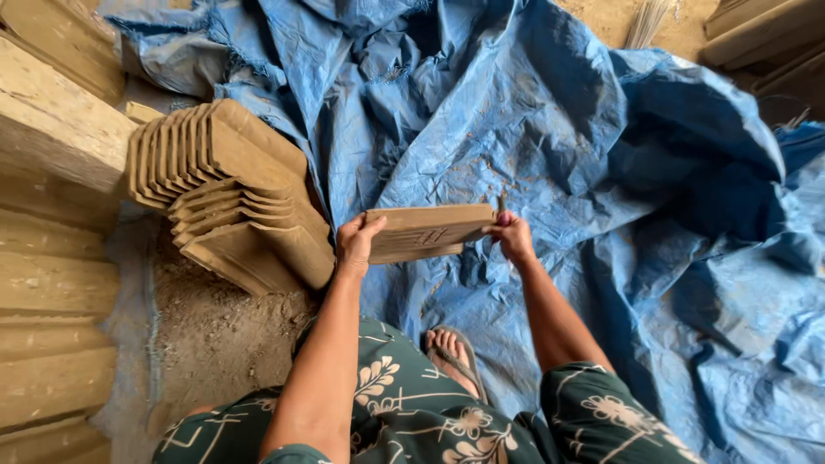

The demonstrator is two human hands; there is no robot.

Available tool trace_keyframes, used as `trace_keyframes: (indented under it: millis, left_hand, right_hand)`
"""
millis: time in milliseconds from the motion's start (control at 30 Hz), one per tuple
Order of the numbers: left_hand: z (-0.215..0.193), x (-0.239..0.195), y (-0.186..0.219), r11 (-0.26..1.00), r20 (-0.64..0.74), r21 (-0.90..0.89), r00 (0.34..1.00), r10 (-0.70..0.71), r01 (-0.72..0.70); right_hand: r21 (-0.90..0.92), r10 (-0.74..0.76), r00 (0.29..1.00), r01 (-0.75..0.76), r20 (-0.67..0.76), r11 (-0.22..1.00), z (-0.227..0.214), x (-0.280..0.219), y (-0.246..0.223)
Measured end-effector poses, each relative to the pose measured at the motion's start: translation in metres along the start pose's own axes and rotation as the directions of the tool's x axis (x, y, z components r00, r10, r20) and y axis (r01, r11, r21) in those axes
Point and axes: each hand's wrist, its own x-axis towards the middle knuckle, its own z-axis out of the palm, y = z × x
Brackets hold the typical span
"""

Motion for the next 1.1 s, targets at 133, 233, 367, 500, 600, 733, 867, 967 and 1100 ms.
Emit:
trace_keyframes:
  millis: [133,233,367,500,600,733,867,967,1100]
  left_hand:
    - [-0.033,0.001,0.013,0.986,-0.057,-0.166,0.998,-0.034,0.024]
    - [-0.050,0.006,-0.018,0.995,-0.065,-0.092,0.997,-0.033,0.027]
    - [-0.039,-0.011,0.007,0.982,0.095,0.188,0.995,-0.034,0.016]
    - [-0.023,-0.032,0.042,0.858,0.164,0.481,0.980,0.116,-0.182]
    - [0.050,-0.036,0.052,0.870,0.128,0.326,0.929,0.348,-0.371]
    - [0.082,-0.022,0.018,0.895,0.091,0.383,0.973,0.210,-0.229]
    - [0.102,-0.022,-0.020,0.927,-0.004,0.366,0.996,0.091,-0.083]
    - [0.102,-0.027,-0.018,0.923,-0.023,0.378,0.996,0.082,-0.067]
    - [0.099,-0.023,-0.021,0.882,-0.001,0.467,0.997,0.073,-0.064]
  right_hand:
    - [-0.074,-0.158,0.987,0.157,-0.010,0.985,0.022,-0.045,-0.123]
    - [-0.422,-0.408,0.904,0.422,0.129,0.802,0.034,-0.076,-0.189]
    - [-0.492,-0.633,0.732,0.660,0.252,0.567,0.038,-0.071,-0.234]
    - [-0.561,-0.653,0.682,0.698,0.330,0.445,0.048,-0.074,-0.257]
    - [-0.727,-0.620,0.639,0.669,0.456,0.154,0.077,-0.055,-0.220]
    - [-0.757,-0.485,0.720,0.632,0.496,0.164,0.078,-0.081,-0.225]
    - [-0.852,-0.428,0.797,0.512,0.426,0.106,0.077,-0.129,-0.208]
    - [-0.842,-0.382,0.771,0.538,0.510,-0.038,0.086,-0.148,-0.183]
    - [-0.839,-0.213,0.813,0.535,0.542,-0.097,0.094,-0.139,-0.162]
